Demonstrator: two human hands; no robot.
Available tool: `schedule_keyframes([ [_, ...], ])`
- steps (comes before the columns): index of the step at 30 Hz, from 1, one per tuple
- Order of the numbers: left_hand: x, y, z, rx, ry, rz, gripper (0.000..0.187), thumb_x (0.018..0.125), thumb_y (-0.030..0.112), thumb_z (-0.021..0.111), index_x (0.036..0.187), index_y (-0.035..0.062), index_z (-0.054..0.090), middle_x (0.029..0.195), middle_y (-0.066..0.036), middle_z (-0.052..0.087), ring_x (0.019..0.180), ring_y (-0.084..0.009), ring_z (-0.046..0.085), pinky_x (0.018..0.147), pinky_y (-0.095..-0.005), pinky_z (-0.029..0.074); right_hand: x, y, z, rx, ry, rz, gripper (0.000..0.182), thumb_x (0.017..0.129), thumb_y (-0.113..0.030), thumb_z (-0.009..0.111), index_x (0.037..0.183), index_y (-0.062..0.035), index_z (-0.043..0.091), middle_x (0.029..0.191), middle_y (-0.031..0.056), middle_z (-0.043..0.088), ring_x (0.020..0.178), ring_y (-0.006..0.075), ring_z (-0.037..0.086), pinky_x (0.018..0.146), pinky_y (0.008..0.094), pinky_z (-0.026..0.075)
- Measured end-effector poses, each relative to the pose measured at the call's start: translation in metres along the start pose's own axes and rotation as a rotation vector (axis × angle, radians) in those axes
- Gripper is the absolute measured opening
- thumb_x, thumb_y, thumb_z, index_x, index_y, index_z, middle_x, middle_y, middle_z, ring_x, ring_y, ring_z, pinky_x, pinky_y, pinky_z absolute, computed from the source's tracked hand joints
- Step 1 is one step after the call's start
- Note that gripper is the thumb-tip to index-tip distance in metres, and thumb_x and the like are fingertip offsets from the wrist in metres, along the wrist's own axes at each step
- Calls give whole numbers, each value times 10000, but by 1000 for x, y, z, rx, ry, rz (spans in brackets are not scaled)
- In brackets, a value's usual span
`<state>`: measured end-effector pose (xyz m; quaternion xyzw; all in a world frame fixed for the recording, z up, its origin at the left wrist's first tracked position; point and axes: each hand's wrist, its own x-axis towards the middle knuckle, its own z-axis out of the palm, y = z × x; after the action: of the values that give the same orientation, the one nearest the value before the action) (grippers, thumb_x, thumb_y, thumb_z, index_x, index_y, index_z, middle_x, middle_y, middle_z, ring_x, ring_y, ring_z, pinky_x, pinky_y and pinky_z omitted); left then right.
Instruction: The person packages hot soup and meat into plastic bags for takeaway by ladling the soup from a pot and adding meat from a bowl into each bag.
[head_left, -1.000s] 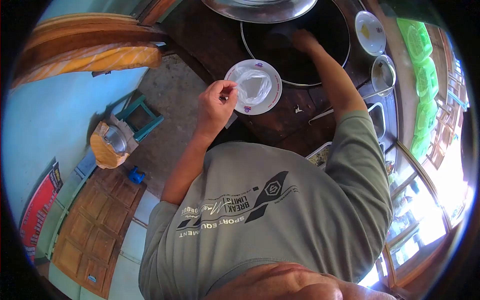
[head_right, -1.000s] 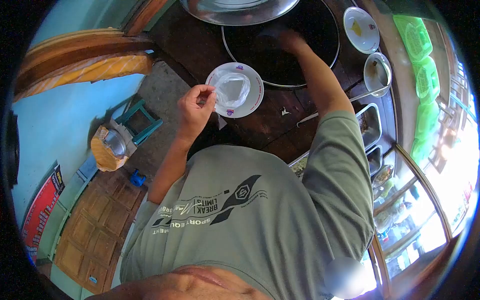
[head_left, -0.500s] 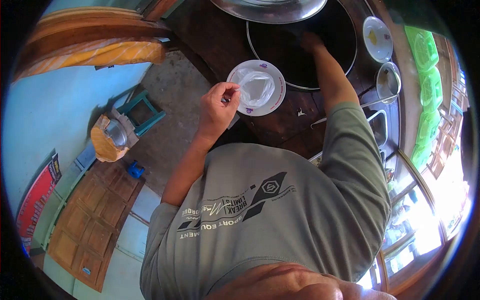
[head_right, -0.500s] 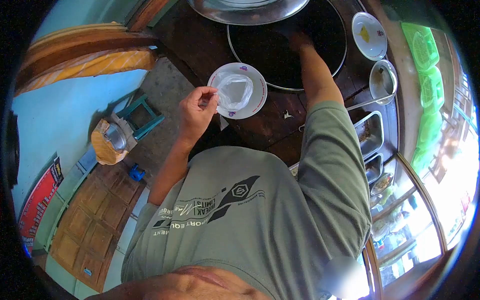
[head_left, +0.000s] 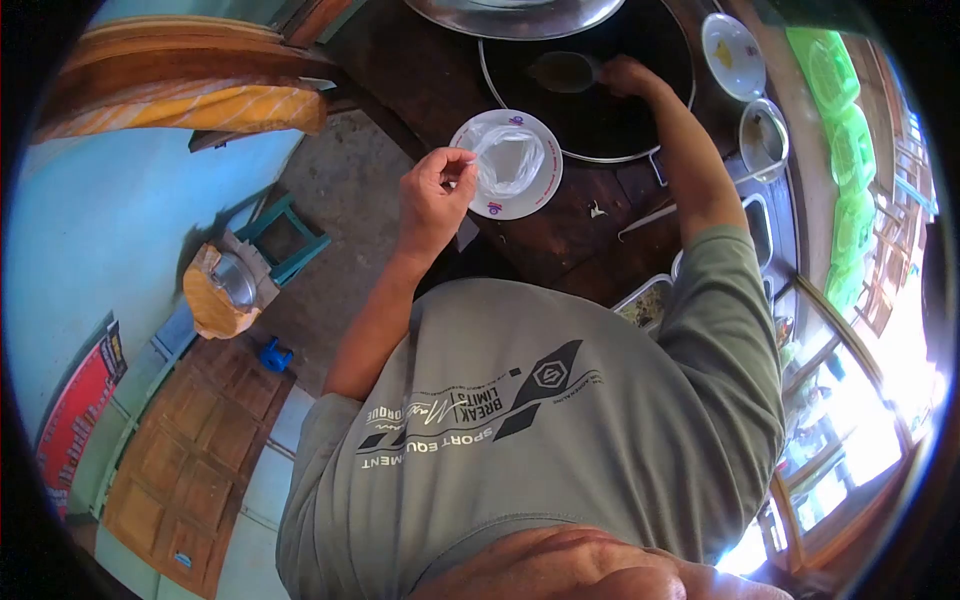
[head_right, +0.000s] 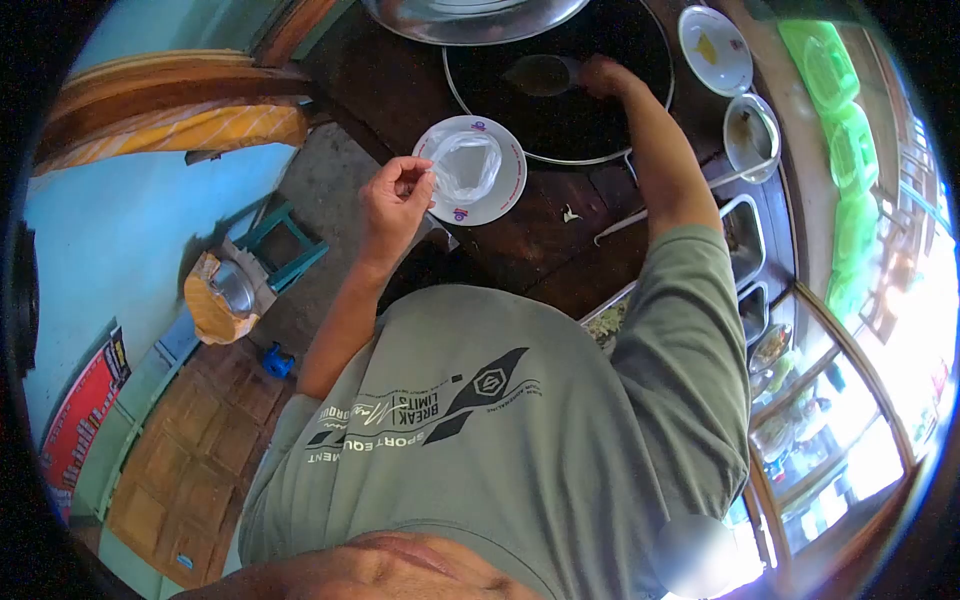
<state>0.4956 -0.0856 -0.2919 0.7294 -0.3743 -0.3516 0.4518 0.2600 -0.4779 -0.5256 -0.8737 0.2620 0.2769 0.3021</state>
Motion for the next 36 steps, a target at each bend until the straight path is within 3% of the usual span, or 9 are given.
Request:
schedule_keyframes([
  [2, 2, -6, -1, 10, -20, 38, 156, 920, 38, 710, 1059, -29, 691, 913, -71, 720, 770, -84, 688, 635, -254, 617, -48, -30, -30, 196, 2, 65, 211, 980, -224, 623, 1016, -35, 709, 774, 78, 660, 671, 180, 627, 614, 341, 517],
  [4, 6, -10, -2, 1, -28, 58, 151, 924, 45, 707, 1057, -26, 692, 908, -65, 718, 762, -78, 682, 631, -254, 614, -88, -57, -53, 502, 34, 257, 233, 998, -254, 634, 1037, -40, 715, 746, 24, 617, 636, 111, 562, 579, 289, 478],
  [7, 11, -10, -5, -29, -51, 87, 142, 933, 59, 699, 1049, -22, 688, 896, -62, 715, 755, -75, 677, 621, -252, 608, -143, -82, -80, 724, 57, 231, 261, 1001, -268, 649, 985, -10, 689, 695, 19, 579, 587, 107, 519, 554, 289, 448],
  [13, 15, -11, -3, -134, -34, 97, 128, 893, 75, 713, 975, -20, 689, 808, -91, 729, 665, -136, 715, 604, -270, 571, -233, -128, -119, 602, 104, 157, 310, 1035, -324, 603, 1033, -31, 702, 718, -15, 587, 609, 86, 531, 556, 248, 449],
  [15, 15, -14, -4, -128, -70, 84, 134, 922, 80, 702, 1019, -11, 687, 834, -73, 726, 712, -113, 707, 602, -263, 594, -260, -146, -130, 588, 113, 148, 310, 1035, -328, 603, 1029, -34, 703, 720, -17, 587, 611, 83, 530, 559, 248, 451],
  [23, 19, -20, -1, -257, -69, 16, 142, 915, 95, 706, 988, -26, 692, 804, -87, 737, 673, -147, 725, 626, -284, 608, -324, -211, -155, 384, 207, 158, 318, 1031, -383, 589, 947, -97, 700, 694, -33, 561, 589, 74, 516, 539, 256, 437],
  [26, 18, -14, -4, -251, -75, 17, 141, 916, 94, 705, 985, -28, 696, 811, -87, 739, 687, -147, 729, 623, -286, 613, -332, -242, -164, 335, 153, 235, 277, 1033, -332, 605, 1046, -77, 710, 731, -22, 567, 645, 53, 531, 564, 225, 440],
  [32, 14, -12, -4, -241, -61, 30, 136, 913, 91, 706, 971, -31, 701, 810, -93, 741, 695, -143, 730, 642, -283, 611, -333, -288, -159, 151, 251, 237, 355, 1014, -388, 585, 1010, -58, 714, 696, 20, 585, 610, 118, 560, 595, 303, 481],
  [36, 14, -18, -2, -252, -59, 26, 137, 910, 89, 706, 974, -32, 708, 811, -97, 743, 694, -141, 729, 647, -281, 607, -330, -310, -157, 32, 299, 198, 343, 1005, -334, 586, 1029, -17, 714, 802, 124, 675, 723, 251, 655, 715, 395, 526],
])
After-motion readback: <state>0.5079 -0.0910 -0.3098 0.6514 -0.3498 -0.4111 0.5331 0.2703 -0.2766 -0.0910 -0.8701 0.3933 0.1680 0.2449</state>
